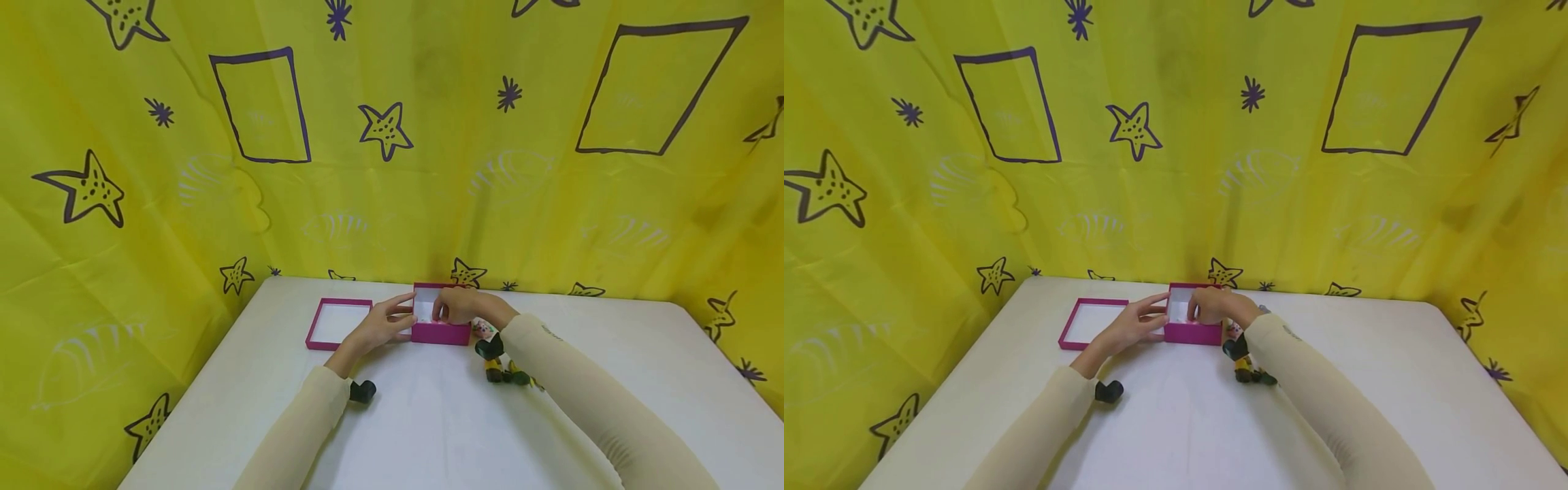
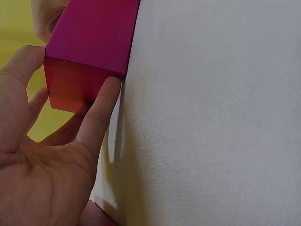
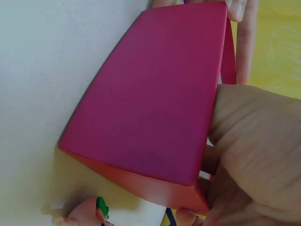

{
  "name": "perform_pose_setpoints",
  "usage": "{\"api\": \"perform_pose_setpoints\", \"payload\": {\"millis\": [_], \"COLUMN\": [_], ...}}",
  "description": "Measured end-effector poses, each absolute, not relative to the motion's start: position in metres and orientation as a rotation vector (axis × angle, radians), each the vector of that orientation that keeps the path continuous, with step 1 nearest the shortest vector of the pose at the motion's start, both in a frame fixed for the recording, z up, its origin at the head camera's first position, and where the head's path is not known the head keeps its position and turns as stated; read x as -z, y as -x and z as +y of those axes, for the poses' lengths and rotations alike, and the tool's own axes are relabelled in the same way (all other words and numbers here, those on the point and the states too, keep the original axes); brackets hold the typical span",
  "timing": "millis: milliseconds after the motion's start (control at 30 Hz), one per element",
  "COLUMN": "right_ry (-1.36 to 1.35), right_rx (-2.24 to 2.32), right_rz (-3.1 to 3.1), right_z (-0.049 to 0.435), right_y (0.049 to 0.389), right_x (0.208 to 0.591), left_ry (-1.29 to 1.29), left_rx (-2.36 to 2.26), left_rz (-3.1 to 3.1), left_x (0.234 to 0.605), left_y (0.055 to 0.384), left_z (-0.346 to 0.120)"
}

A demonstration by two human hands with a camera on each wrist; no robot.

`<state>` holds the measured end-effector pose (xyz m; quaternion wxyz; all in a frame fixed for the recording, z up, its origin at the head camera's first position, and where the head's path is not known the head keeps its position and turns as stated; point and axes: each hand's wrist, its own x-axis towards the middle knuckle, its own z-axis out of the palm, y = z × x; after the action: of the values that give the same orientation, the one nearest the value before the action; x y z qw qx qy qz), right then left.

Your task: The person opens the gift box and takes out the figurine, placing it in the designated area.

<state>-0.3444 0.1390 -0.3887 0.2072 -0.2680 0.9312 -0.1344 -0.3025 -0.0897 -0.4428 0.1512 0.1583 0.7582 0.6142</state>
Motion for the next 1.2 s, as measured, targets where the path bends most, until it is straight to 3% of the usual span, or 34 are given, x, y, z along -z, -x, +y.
{"api": "perform_pose_setpoints", "payload": {"millis": [1200], "right_ry": [0.798], "right_rx": [0.783], "right_rz": [2.700], "right_z": [0.155], "right_y": [0.334], "right_x": [0.369], "left_ry": [-0.448], "left_rx": [-1.746], "left_rz": [2.183], "left_x": [0.440], "left_y": [0.300], "left_z": [-0.090]}}
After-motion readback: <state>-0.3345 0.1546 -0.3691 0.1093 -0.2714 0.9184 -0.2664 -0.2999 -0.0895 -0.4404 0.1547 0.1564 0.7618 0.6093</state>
